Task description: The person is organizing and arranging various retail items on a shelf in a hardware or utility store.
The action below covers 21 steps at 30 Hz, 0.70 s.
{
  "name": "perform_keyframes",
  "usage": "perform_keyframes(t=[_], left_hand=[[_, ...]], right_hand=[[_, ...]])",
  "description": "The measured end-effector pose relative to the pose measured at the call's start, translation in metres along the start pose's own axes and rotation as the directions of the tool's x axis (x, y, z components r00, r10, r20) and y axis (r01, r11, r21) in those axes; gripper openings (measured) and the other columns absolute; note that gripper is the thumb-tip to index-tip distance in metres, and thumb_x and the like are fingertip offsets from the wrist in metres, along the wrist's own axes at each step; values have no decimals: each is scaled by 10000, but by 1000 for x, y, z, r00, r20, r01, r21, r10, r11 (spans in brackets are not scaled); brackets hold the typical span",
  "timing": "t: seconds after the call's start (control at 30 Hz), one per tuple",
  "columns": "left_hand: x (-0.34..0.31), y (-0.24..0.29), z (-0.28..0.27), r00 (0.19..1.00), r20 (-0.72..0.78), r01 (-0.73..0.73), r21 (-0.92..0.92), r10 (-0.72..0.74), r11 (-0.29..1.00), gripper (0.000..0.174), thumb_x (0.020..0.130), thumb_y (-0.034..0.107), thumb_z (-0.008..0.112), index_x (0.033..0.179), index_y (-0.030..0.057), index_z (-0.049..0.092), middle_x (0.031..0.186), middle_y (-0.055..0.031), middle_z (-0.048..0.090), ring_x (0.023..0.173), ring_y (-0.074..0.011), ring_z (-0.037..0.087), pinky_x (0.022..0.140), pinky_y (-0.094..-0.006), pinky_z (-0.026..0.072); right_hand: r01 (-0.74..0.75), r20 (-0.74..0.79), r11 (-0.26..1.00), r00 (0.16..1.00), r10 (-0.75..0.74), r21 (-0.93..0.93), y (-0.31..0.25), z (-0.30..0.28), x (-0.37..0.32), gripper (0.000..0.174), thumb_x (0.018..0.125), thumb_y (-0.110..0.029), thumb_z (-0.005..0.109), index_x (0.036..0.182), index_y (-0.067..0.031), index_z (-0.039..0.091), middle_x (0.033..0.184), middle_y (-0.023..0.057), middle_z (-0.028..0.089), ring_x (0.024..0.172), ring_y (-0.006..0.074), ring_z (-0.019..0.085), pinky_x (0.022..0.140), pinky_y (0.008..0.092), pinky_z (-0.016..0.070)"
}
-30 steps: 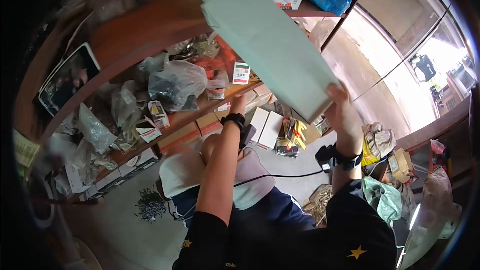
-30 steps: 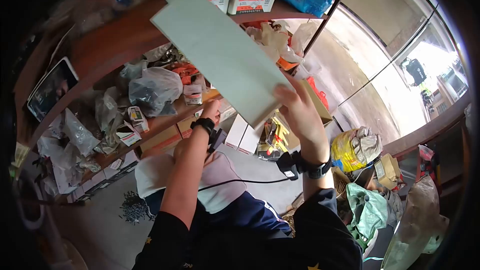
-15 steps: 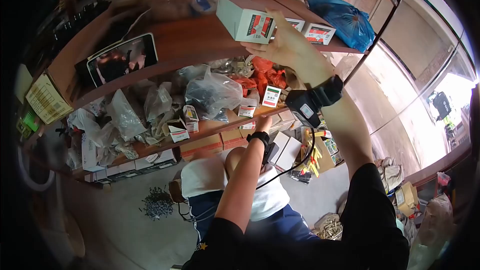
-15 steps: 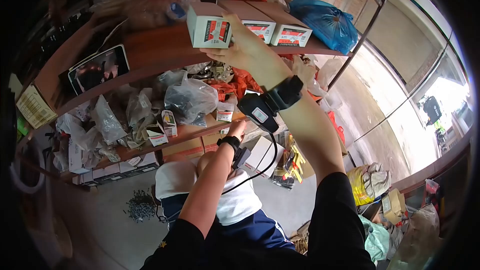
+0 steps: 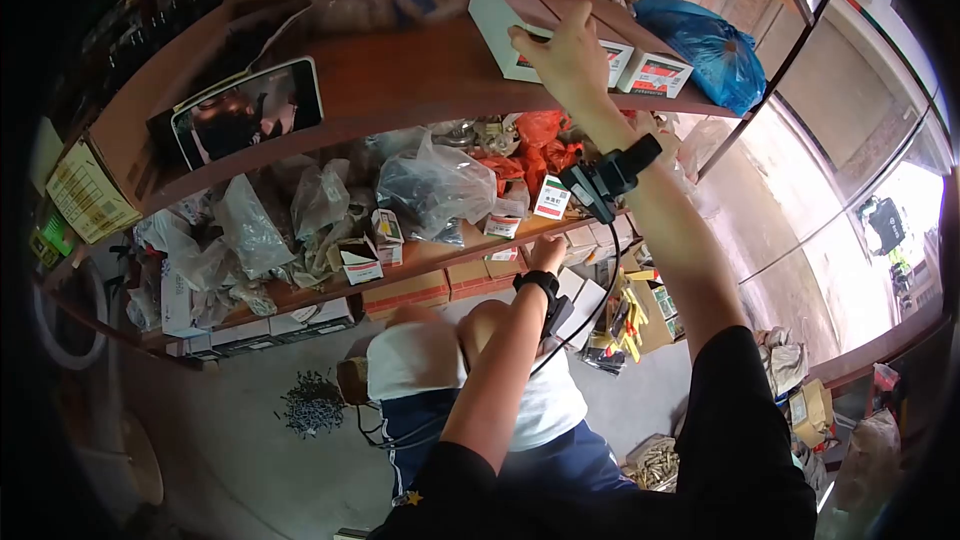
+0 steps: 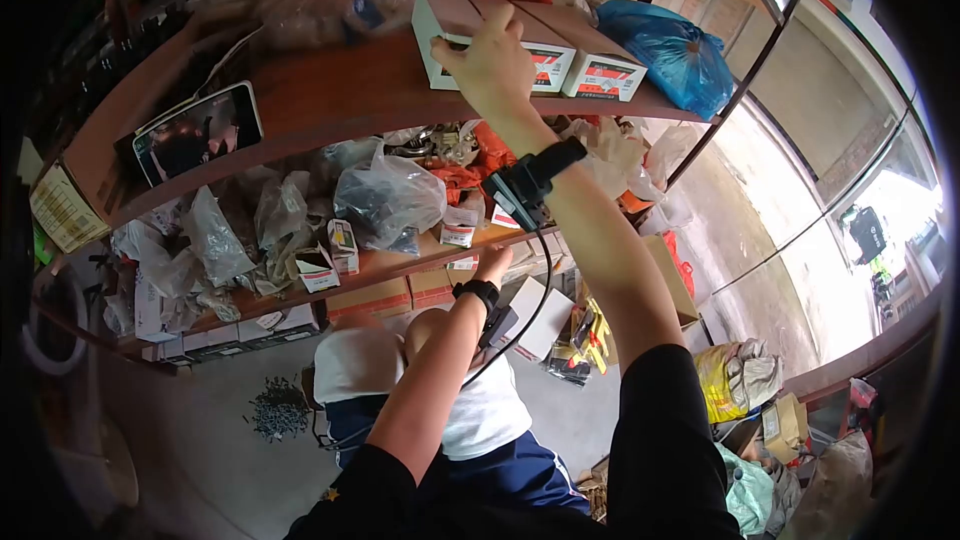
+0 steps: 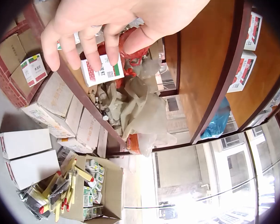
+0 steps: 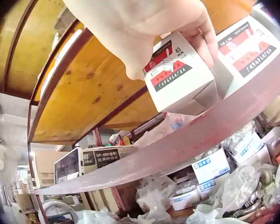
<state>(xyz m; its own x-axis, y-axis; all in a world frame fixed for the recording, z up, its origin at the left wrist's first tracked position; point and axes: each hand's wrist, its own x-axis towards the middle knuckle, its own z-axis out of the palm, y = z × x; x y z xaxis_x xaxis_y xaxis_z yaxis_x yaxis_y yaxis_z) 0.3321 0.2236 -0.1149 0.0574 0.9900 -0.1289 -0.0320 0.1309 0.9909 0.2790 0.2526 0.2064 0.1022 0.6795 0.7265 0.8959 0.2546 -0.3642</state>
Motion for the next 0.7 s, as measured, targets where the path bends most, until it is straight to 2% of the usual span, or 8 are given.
perform_keyframes(t=[0.07, 0.3, 0.5, 0.53, 0.57, 0.6, 0.63, 0.7], left_hand=[[10, -3, 4, 999, 27, 28, 140, -32, 990, 275, 663, 171, 428, 741, -71, 534, 789, -289, 537, 826, -394, 524, 719, -423, 401], [74, -98, 71, 952, -58, -297, 83, 302, 951, 287, 645, 193, 409, 738, -40, 547, 767, -279, 541, 807, -410, 520, 747, -457, 386], [40, -44, 38, 985, 130, -124, 46, 117, 991, 304, 665, 198, 435, 866, -14, 518, 845, -244, 548, 862, -377, 508, 748, -424, 387], [22, -20, 31, 957, 46, -266, -259, 287, 929, 315, 694, 244, 477, 896, 7, 521, 842, -204, 563, 847, -368, 513, 733, -399, 393], [0, 15, 9, 824, 3, -567, 12, 567, 824, 332, 710, 293, 508, 897, 19, 529, 813, -167, 574, 788, -360, 525, 683, -368, 409], [8, 21, -3, 846, 145, -529, 343, 513, 776, 299, 708, 283, 512, 852, 22, 527, 791, -158, 575, 735, -338, 535, 620, -349, 419], [29, -24, 9, 843, 192, -525, 95, 502, 846, 208, 694, 216, 492, 760, 21, 518, 732, -170, 567, 669, -338, 533, 562, -361, 415], [29, -9, 7, 974, -227, 49, 189, -5, 981, 169, 677, 168, 452, 666, 13, 518, 693, -207, 565, 668, -342, 563, 561, -401, 427]], right_hand=[[34, 46, 998, 998, -32, -43, -10, 6, 2, 629, 601, -427, 628, 925, 11, 314, 895, 226, 472, 745, 364, 546, 616, 410, 449], [154, 168, 983, 976, -136, -101, -67, 34, -16, 594, 600, -444, 629, 942, -59, 333, 894, 205, 497, 714, 372, 555, 606, 435, 448], [145, 81, 989, 986, -146, 16, -40, 39, -24, 657, 633, -480, 595, 1045, -52, 316, 922, 210, 468, 751, 371, 543, 633, 425, 442], [175, -26, 983, 984, -174, 47, -30, 35, -31, 691, 628, -487, 598, 1074, -47, 308, 914, 213, 457, 751, 378, 536, 631, 420, 441], [139, -53, 985, 990, -134, 103, -21, 23, -42, 713, 649, -482, 583, 1132, -55, 280, 932, 217, 451, 834, 386, 499, 670, 422, 426], [127, -94, 978, 989, -112, 168, -3, 15, -54, 663, 663, -454, 585, 1104, -36, 318, 953, 197, 447, 848, 364, 481, 687, 415, 407], [121, -174, 973, 981, -87, 196, 19, 9, -69, 591, 681, -392, 594, 1071, -14, 360, 955, 176, 450, 853, 339, 467, 703, 392, 392], [177, -280, 974, 951, -132, 144, 84, 9, -106, 484, 711, -284, 581, 1039, 10, 380, 945, 189, 441, 868, 336, 452, 726, 368, 373]])
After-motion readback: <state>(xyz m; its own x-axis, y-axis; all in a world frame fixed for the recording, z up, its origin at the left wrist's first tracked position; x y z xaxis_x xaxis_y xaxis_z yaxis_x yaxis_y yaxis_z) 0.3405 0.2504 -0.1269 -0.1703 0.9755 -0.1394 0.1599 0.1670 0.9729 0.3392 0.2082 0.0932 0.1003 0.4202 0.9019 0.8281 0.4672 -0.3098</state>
